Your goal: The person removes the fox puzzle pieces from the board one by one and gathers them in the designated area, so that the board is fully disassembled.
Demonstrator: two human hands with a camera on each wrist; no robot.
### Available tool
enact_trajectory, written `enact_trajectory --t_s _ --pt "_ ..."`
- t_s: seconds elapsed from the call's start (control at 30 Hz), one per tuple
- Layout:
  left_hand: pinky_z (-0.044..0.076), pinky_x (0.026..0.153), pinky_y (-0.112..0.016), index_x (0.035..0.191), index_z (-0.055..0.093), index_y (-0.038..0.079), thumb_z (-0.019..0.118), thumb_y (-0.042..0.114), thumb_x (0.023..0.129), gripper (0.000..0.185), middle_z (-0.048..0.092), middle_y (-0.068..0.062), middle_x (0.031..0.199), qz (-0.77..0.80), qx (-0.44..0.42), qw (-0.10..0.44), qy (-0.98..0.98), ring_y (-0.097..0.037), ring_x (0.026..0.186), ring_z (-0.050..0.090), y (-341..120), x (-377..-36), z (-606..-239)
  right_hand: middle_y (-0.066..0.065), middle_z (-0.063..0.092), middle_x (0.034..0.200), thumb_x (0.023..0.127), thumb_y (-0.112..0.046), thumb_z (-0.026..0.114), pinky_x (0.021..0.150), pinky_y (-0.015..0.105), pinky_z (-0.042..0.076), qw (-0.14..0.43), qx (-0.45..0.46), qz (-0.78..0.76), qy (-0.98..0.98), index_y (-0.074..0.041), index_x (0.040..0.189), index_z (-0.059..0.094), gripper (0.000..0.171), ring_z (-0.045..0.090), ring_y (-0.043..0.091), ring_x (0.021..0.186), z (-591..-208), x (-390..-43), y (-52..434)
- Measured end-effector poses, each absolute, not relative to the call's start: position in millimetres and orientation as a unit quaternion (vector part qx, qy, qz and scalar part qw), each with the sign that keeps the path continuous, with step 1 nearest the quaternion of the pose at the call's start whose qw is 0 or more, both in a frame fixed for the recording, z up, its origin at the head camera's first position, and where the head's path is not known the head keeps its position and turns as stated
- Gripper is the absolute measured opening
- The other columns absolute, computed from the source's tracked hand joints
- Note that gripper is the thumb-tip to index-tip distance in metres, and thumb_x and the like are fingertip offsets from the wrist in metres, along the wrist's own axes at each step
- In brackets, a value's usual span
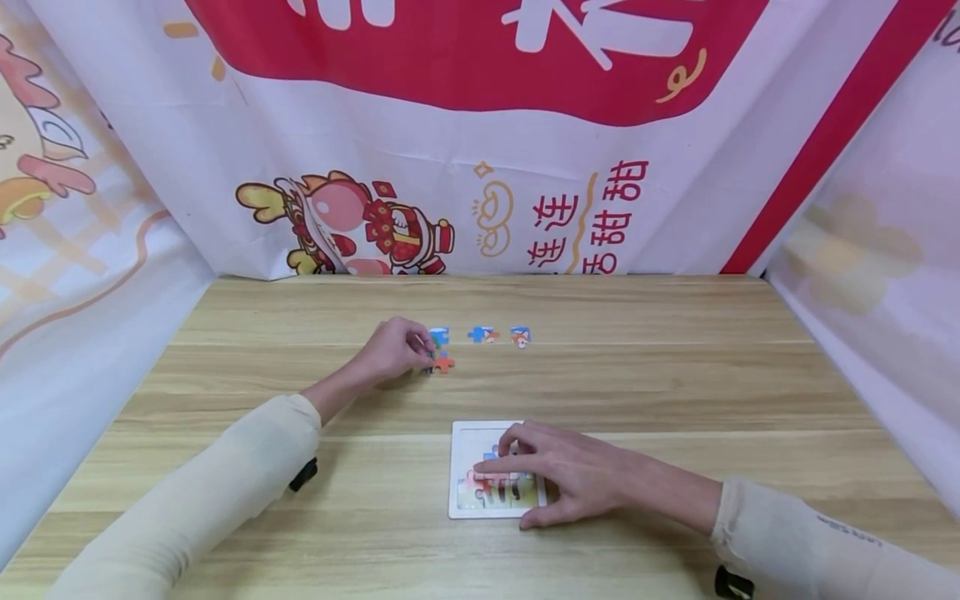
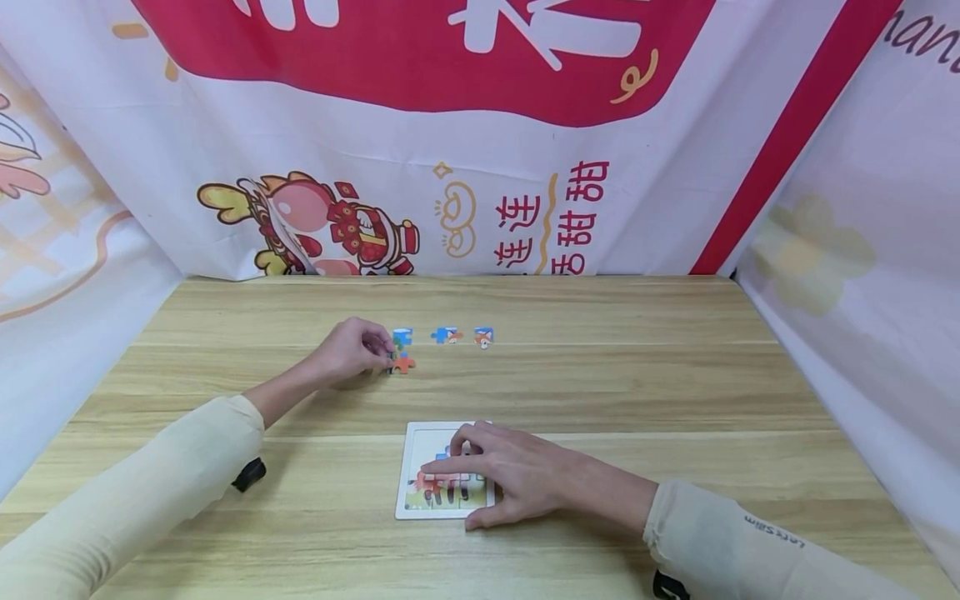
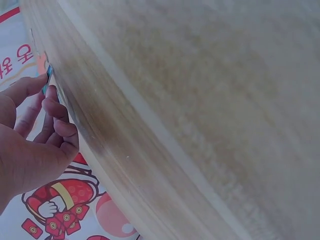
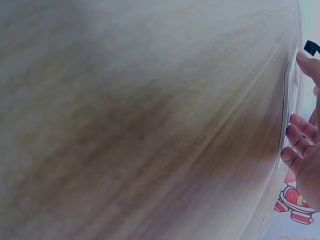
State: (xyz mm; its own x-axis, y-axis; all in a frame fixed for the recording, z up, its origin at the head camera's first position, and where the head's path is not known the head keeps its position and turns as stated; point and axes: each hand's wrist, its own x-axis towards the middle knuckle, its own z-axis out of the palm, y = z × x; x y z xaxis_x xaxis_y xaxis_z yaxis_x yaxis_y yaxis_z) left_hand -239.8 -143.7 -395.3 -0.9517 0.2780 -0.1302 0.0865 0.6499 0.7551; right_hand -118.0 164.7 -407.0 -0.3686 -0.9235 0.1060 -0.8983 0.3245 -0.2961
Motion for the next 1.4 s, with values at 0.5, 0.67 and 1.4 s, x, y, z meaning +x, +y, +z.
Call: enact_trajectory --t_s 0.5,0.67,1.4 --pt "0.050 0.074 -0.030 0.088 0.080 0.005 0.078 0.005 0.092 0.005 0.073 -0.005 0.086 0.362 0.128 0.116 0.916 -0.019 0.080 0.060 -143.0 -237.9 -392.6 0.001 0.052 0.131 0.094 -0.060 0.069 0.094 0.028 0.047 0.020 -0.577 -0.156 0.802 -0.031 0.155 0.049 0.070 0.050 0.011 0.111 -408.6 -119.7 164.7" --pt "0.049 0.074 -0.030 0.092 0.080 0.005 0.077 0.005 0.093 0.003 0.074 -0.006 0.089 0.362 0.128 0.117 0.916 -0.019 0.081 0.060 -143.8 -237.7 -392.7 0.000 0.052 0.131 0.093 -0.059 0.069 0.094 0.027 0.047 0.019 -0.575 -0.159 0.802 -0.030 0.154 0.049 0.070 0.050 0.011 0.111 -408.2 -119.7 165.2" --pt "0.050 0.070 -0.028 0.100 0.077 0.001 0.079 0.002 0.089 0.011 0.065 -0.002 0.082 0.374 0.239 0.120 0.888 -0.016 0.077 0.056 -121.7 -195.7 -386.6 0.001 0.055 0.138 0.093 -0.059 0.070 0.094 0.031 0.050 0.042 -0.535 -0.157 0.829 -0.031 0.142 0.063 0.057 0.051 0.012 0.111 -398.3 -109.6 177.4"
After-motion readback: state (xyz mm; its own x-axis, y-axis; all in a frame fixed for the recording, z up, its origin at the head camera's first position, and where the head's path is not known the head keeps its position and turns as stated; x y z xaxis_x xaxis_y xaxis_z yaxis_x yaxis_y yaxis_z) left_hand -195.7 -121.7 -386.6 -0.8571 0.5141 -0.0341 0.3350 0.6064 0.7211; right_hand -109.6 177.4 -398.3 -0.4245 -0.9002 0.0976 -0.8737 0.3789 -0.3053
